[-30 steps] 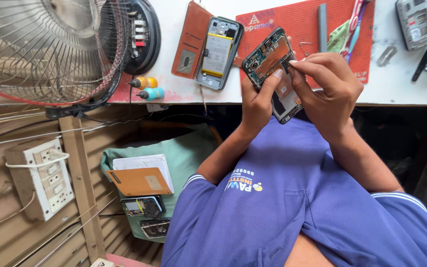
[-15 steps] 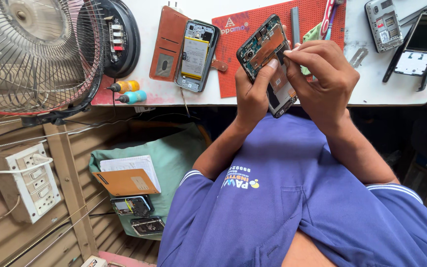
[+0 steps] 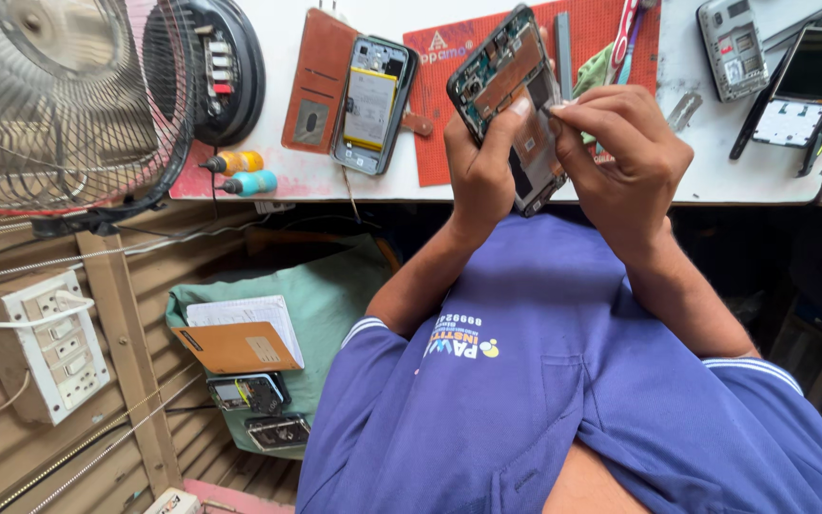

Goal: The person removes the battery from a disassembled smartphone and then applies adhesive tape to the internal frame. The battery is set aside, and the person continues to work on the phone's internal components.

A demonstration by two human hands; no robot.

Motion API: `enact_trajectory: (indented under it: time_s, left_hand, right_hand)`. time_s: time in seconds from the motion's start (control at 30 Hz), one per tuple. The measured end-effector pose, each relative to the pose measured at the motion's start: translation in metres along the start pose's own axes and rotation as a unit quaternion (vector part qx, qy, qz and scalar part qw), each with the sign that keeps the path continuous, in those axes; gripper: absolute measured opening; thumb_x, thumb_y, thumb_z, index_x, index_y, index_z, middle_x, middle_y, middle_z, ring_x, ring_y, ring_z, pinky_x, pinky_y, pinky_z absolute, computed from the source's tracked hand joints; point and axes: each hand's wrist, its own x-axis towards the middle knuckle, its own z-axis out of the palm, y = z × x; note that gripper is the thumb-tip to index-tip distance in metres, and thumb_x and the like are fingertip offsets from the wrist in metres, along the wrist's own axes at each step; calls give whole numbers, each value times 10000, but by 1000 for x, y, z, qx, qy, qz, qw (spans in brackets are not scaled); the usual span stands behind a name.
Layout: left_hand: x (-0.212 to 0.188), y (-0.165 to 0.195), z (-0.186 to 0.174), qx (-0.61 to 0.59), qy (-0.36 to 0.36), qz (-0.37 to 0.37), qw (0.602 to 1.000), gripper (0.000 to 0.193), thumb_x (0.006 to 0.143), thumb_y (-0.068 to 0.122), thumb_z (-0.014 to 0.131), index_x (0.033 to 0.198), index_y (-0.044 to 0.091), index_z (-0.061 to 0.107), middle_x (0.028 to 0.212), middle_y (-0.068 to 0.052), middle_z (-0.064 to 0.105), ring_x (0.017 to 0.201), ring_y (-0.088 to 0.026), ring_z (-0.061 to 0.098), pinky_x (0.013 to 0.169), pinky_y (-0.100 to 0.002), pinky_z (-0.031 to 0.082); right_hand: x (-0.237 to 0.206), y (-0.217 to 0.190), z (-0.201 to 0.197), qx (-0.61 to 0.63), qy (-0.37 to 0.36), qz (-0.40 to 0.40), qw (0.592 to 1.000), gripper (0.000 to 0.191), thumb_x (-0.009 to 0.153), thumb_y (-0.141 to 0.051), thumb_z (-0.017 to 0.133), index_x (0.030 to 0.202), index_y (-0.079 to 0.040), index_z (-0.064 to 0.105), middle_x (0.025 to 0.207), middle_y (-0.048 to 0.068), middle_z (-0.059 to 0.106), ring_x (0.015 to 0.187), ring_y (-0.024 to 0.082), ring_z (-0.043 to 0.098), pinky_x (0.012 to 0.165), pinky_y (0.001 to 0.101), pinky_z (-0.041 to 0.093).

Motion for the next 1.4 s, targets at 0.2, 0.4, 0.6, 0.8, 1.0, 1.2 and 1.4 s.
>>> enact_trajectory:
  time_s: [0.2,0.4,0.6,0.8,1.0,1.2,1.4]
  left_hand:
    - [3,-1,-2,21,20,14,999,221,1033,83,577,1158,-61,689,943,-86,717,863,-138,648,855,-293,514]
    - [5,-6,-5,20,50,10,999,191,1039,99,608,1105,-55,701,945,-91,714,872,-147,643,878,-288,506]
    - [4,-14,-8,15,65,2,998,203,1034,96,614,1142,-54,698,987,-97,710,900,-146,637,914,-289,501]
    - [4,-24,-12,31,66,25,997,200,1053,108,619,1132,-59,693,1003,-91,685,901,-131,615,904,-273,494]
    - [8,-29,-14,29,62,43,997,180,1060,109,620,1107,-48,692,998,-74,672,902,-107,610,904,-268,497]
    - [8,-29,-15,-5,59,29,998,175,1062,95,624,1092,-62,695,962,-86,670,874,-108,601,848,-250,491]
    - [13,-31,-22,214,41,167,961,164,1073,141,622,1164,18,682,1159,-75,619,1011,-116,620,918,-242,535]
  right_hand:
    - [-2,0,0,12,1,17,1000,172,990,97,793,1131,8,751,1064,110,716,1038,228,701,914,304,560]
    - [-4,-1,0,-7,-11,18,1000,179,984,86,799,1135,4,751,1060,111,712,1061,232,696,921,311,561]
    - [-6,-1,0,-23,-10,6,1000,166,1010,79,824,1135,-9,759,1054,94,716,1086,229,696,943,314,558]
    - [-9,-2,1,-54,-4,6,999,145,1008,55,858,1101,-17,773,1024,78,720,1099,225,677,914,319,555]
    - [-11,-2,1,-27,0,14,1000,146,992,58,845,1094,-5,762,1043,93,728,1083,212,678,894,308,564]
    - [-13,-1,3,-27,7,27,999,137,988,63,841,1078,-2,760,1024,93,728,1069,213,685,902,307,561]
    - [-12,-4,-6,-26,40,27,998,129,1040,62,856,1087,5,750,1048,107,730,1081,223,689,931,319,546]
